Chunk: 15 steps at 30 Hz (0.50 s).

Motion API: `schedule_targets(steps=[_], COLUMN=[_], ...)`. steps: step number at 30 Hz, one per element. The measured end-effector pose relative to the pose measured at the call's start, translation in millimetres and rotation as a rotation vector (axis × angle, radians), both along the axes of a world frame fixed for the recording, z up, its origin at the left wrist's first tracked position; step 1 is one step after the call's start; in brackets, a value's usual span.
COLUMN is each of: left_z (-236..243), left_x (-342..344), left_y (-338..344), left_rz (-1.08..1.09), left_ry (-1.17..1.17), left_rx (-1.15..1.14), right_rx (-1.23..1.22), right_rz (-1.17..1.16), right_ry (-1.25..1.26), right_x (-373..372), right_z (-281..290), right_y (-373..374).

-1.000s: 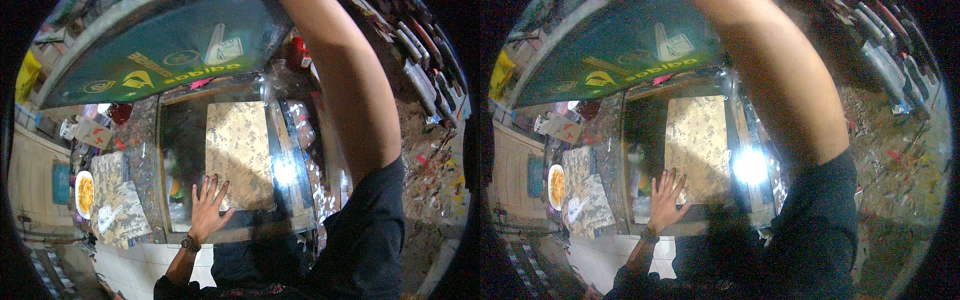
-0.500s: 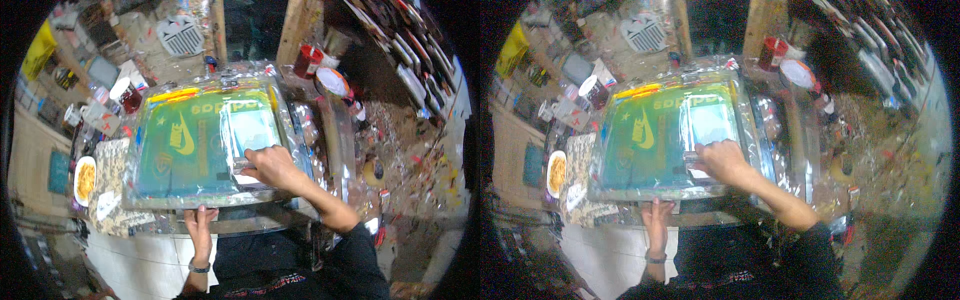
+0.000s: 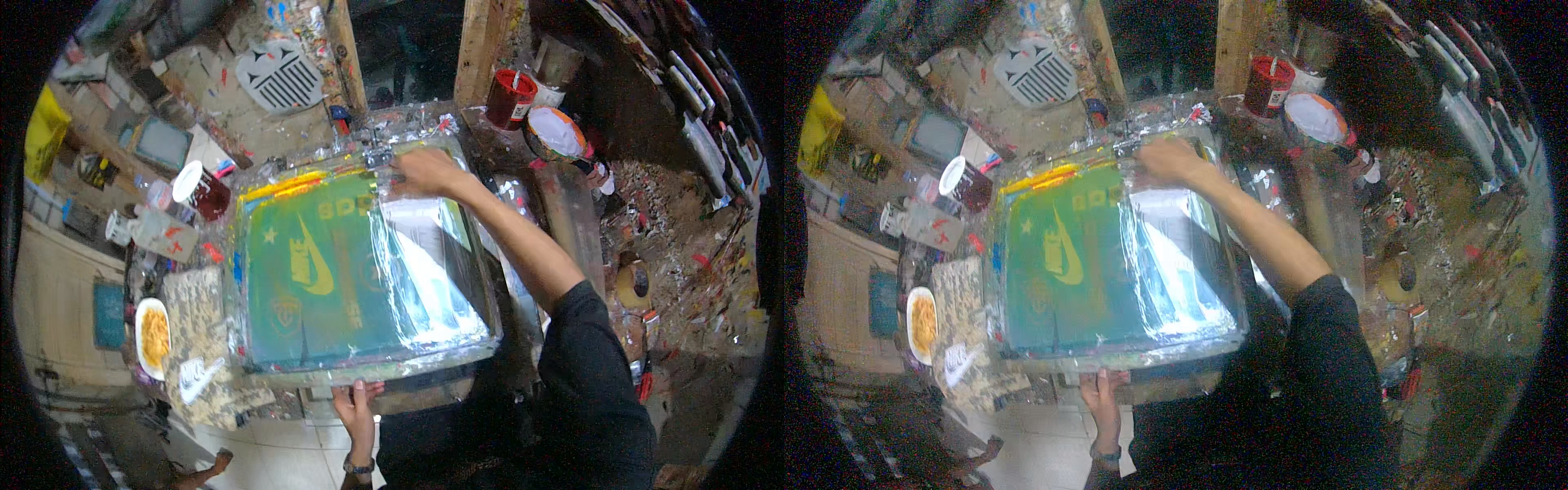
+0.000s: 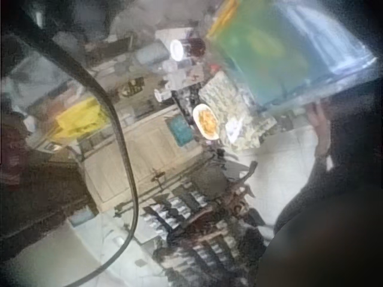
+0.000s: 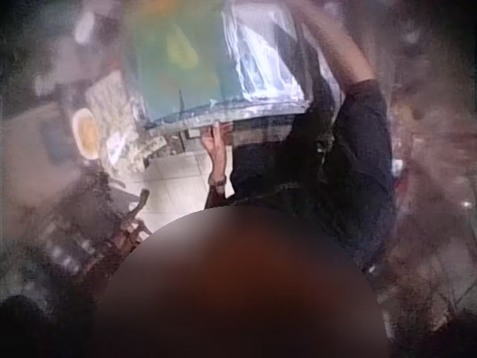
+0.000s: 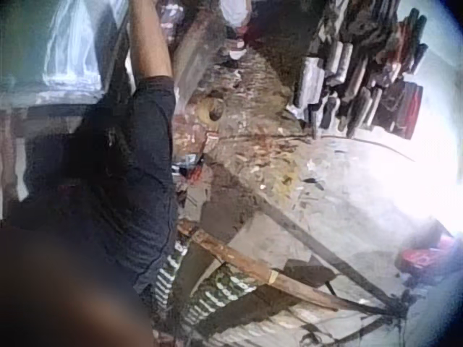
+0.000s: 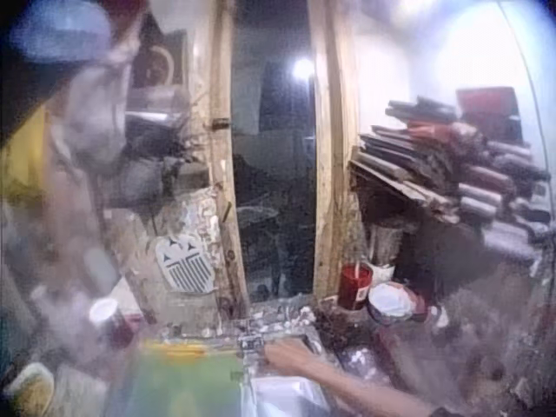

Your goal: The person performs screen printing by repeatedly placing a shoe-shaped stencil on a screen, pulling a squeegee across the mesh to transfer ink, and lifting the screen to reveal the printed pattern. The process is repeated multiple times on different sections of the screen.

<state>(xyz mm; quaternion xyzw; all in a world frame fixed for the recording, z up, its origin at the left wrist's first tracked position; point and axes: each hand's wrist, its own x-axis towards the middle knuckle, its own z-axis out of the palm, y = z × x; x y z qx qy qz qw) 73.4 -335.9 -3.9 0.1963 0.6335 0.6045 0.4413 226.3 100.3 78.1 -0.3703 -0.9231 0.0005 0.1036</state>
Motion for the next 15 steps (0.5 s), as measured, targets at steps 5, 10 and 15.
schedule_targets(steps=[5, 10, 15], left_z=[0.4, -6.5, -0.6], left_x=[-3.7, -3.7, -4.6], left_y=[0.9, -0.9, 1.7], left_rz=[0.027, -0.001, -0.030], left_ry=[0.006, -0.022, -0.002], left_rx=[0.019, -0.053, -0.005], right_rx=[-0.034, -0.029, -0.365], right_rz=[-0.056, 0.152, 0.260], right_ry=[-0.057, 0.019, -0.101], right_x=[10.0, 56.2, 66.4], right_z=[-15.2, -8.0, -3.2], right_y=[-38.7, -200.2, -172.6])
